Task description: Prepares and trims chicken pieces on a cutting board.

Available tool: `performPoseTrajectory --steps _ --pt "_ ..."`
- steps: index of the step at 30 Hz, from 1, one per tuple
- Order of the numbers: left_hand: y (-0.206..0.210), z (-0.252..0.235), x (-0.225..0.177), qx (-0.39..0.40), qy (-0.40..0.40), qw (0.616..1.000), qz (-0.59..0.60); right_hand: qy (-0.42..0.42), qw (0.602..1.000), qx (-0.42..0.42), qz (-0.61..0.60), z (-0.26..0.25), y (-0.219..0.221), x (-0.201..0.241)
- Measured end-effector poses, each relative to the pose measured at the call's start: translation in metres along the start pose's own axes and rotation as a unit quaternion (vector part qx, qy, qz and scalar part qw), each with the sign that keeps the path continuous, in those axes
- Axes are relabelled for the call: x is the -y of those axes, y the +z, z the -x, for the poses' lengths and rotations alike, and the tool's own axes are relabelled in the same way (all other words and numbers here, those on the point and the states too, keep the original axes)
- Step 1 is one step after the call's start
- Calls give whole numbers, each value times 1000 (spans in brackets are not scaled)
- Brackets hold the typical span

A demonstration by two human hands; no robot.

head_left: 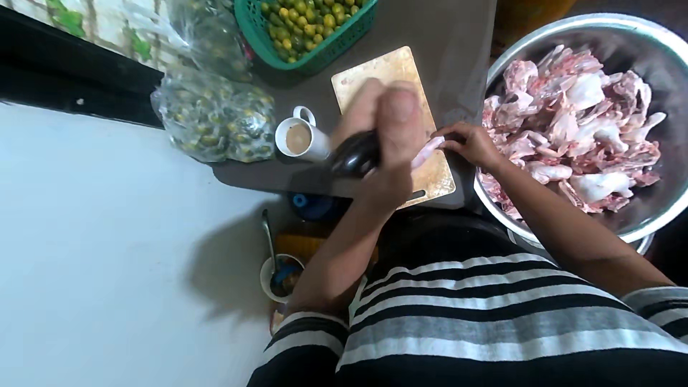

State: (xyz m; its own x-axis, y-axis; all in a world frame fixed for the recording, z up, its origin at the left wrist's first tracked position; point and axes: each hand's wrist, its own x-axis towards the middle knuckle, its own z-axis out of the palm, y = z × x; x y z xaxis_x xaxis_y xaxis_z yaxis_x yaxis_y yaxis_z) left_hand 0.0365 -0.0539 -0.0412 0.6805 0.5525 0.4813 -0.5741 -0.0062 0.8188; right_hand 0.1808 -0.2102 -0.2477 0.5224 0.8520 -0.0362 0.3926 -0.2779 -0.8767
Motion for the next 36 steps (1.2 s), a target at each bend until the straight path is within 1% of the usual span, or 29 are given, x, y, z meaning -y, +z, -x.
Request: performPoseTrajectory --steps 2,3,4,5,7,10,11,12,13,15,17,18,20,23,24,25,26,28,29,31,33,36 --pt "-6 22 49 -1 -35 998 -61 6 1000 -3 -6 2 0 2" --pt "-8 31 67 0 -50 996 -78 7 1000 -4 -9 2 0 3" --pt "-9 31 75 5 -59 995 -85 8 1000 -5 -13 1 -1 4" --pt "-10 29 77 11 -67 994 -83 8 1000 -6 -13 0 -2 4" --pt "-7 26 64 9 -73 996 -57 8 1000 1 -8 5 -2 2" --pt "2 6 26 14 -29 999 -20 6 1000 -5 -8 3 0 2" --pt "7 4 19 15 -21 1000 -17 7 1000 -5 -8 4 1 1" --pt "9 5 20 15 -21 999 -26 6 1000 -6 -9 4 0 0" --pt "7 9 31 13 -30 999 -44 5 1000 -7 -10 3 -1 0" --pt "1 24 66 -2 -69 996 -60 3 1000 -4 -20 2 0 -1" --pt "-1 28 81 -1 -89 994 -61 -3 1000 -8 -20 0 0 0" --pt "1 30 79 8 -90 994 -64 -5 1000 -9 -14 2 0 1" --pt "6 26 62 23 -69 995 -68 -13 1000 -8 -4 2 -2 2" --pt "8 13 9 47 -46 996 -64 2 1000 -4 -15 3 0 3" --pt "8 12 -3 53 -36 996 -60 6 1000 -3 -17 4 0 3" --pt "6 14 -6 57 -29 996 -66 6 1000 -4 -16 3 -1 3" --pt "2 21 4 54 -31 995 -83 3 1000 -5 -15 2 -1 2" --pt "-10 42 43 42 -53 990 -121 -4 1000 -3 -18 1 1 -1" --pt "-15 48 54 44 -63 989 -124 -7 1000 0 -18 0 1 -1" --pt "-19 51 53 71 -70 988 -117 -2 1000 5 -16 0 0 0" --pt "-18 45 27 83 -73 988 -108 1 1000 9 -15 0 -1 2" --pt "-16 32 -22 107 -57 990 -76 12 1000 10 -21 1 1 4"
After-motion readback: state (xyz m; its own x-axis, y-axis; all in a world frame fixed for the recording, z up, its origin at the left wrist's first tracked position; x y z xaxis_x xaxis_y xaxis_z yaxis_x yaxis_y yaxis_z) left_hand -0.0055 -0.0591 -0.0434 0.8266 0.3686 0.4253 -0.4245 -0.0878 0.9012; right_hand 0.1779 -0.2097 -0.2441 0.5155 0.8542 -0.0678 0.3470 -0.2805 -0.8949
